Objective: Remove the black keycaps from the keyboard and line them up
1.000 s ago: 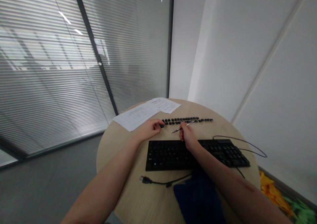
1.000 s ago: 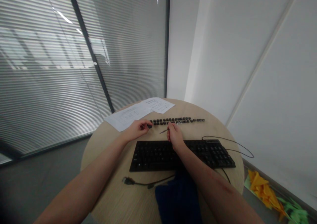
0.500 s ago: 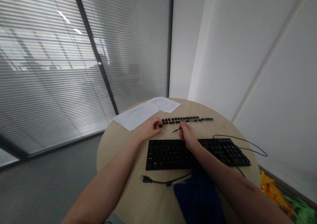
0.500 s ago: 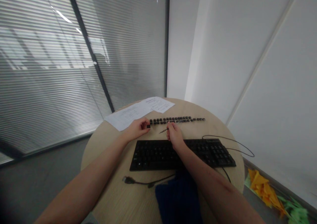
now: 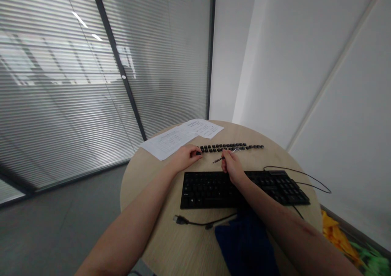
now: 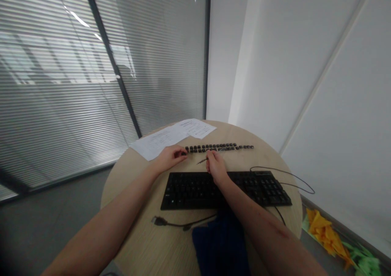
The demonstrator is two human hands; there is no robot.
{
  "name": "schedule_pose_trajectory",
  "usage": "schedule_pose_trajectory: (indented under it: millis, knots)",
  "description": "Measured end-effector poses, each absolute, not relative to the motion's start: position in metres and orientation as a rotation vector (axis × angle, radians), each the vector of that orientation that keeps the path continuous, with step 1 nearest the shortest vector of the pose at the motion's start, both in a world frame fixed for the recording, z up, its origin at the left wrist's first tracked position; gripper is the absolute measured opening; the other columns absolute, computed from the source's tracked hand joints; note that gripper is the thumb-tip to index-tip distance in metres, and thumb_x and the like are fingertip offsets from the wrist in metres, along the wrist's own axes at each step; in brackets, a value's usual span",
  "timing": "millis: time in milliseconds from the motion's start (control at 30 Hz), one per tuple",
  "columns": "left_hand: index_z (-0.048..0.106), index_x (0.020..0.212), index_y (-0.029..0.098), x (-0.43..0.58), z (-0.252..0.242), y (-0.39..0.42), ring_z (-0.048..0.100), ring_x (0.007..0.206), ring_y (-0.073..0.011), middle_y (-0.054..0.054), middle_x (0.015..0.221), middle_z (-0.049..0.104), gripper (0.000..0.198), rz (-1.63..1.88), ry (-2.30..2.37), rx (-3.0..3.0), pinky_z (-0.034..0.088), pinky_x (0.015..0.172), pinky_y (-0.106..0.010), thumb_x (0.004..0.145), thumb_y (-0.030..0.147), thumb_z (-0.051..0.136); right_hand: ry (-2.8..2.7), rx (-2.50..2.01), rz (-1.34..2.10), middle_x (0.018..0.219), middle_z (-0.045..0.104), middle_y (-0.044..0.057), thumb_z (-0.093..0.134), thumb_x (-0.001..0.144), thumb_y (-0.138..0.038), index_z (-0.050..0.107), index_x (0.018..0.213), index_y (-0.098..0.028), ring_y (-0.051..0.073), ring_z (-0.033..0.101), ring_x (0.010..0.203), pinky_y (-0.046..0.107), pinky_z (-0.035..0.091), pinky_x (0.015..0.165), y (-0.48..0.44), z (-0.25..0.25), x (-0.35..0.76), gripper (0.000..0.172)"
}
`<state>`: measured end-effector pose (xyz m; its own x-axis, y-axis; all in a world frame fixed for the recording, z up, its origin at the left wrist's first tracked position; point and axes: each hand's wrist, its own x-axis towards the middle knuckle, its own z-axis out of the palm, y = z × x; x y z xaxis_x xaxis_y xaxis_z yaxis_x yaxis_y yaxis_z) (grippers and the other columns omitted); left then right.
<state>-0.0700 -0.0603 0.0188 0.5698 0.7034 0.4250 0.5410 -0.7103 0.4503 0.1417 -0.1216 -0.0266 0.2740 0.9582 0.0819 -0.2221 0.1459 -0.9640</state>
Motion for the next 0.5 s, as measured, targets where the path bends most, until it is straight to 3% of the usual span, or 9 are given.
schedule_pose_trajectory:
  millis: [200, 500]
  knots:
    - [0.069, 0.092, 0.020, -0.0696, 0.0196, -0.0614, 0.049, 0.057, -0.0118, 0.005, 0.062, 0.054, 0.019, 0.833, 1.073, 2.512, 0.035, 0.058, -0.025, 0.082, 0.037, 0.068, -0.910, -1.065, 1.058, 0.042, 0.039, -0.011, 0.064, 0.077, -0.054, 0.044, 0.073, -0.024, 0.008, 0.033, 0.033, 0.019, 0.024, 0.031, -0.1235, -0.0237, 0.1413, 0.036]
    - [0.066, 0.089, 0.020, -0.0681, 0.0172, -0.0614, 0.047, 0.054, -0.0113, 0.007, 0.058, 0.050, 0.015, 0.819, 1.112, 2.508, 0.032, 0.056, -0.025, 0.081, 0.033, 0.066, -0.948, -1.081, 1.046, 0.041, 0.040, -0.011, 0.063, 0.078, -0.052, 0.046, 0.073, -0.024, 0.008, 0.034, 0.033, 0.018, 0.024, 0.032, -0.1222, -0.0274, 0.1410, 0.034]
